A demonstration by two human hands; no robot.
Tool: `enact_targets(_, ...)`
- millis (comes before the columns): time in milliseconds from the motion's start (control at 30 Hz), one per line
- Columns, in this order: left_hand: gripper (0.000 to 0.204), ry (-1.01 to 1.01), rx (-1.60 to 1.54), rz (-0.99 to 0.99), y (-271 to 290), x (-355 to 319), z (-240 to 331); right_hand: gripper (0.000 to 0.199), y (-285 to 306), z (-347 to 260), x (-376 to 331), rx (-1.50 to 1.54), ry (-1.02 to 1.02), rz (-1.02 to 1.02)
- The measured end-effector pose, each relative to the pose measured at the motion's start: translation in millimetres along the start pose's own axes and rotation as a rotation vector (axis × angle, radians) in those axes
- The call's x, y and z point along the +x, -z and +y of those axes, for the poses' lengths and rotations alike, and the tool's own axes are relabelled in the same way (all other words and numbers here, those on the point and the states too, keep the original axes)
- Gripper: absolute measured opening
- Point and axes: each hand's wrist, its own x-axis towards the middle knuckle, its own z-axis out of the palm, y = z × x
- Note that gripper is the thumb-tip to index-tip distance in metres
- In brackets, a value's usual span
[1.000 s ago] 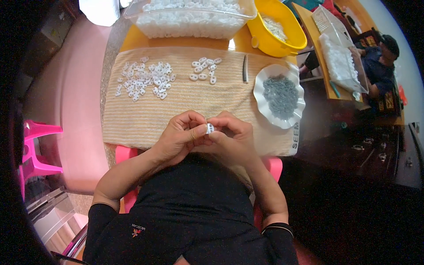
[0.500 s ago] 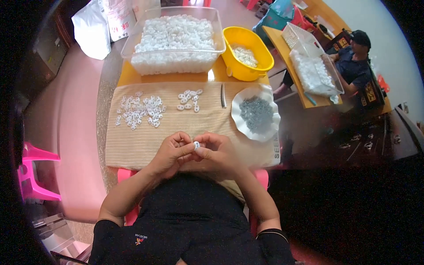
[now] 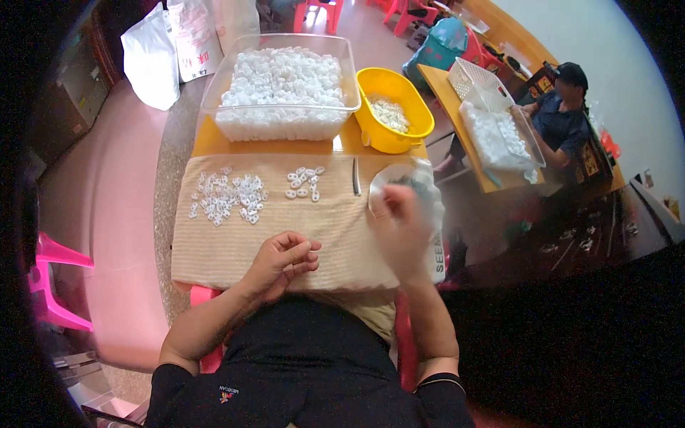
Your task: Manually assembling small white plastic components with metal pins in a workshop setting.
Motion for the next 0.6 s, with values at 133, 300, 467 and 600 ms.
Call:
enact_targets(133,0.012,0.006,0.012,0.026,-2,-2,1,0.013,18,-21,48,-0.081,0.072,0.268)
enact_targets(300,0.011,-0.005,0.004,0.027,0,-6,-2,0.023,18,1,115,-0.111,0.013,0.427)
enact_targets(467,0.009,0.018,0.002,0.037,0,-1,-5,0.024,17,76,142,-0.438,0.137,0.230)
enact_targets(600,0.010,-0.003,0.006,0.036,1,-4,2,0.023,0,62,112,-0.278,-0.038,0.039)
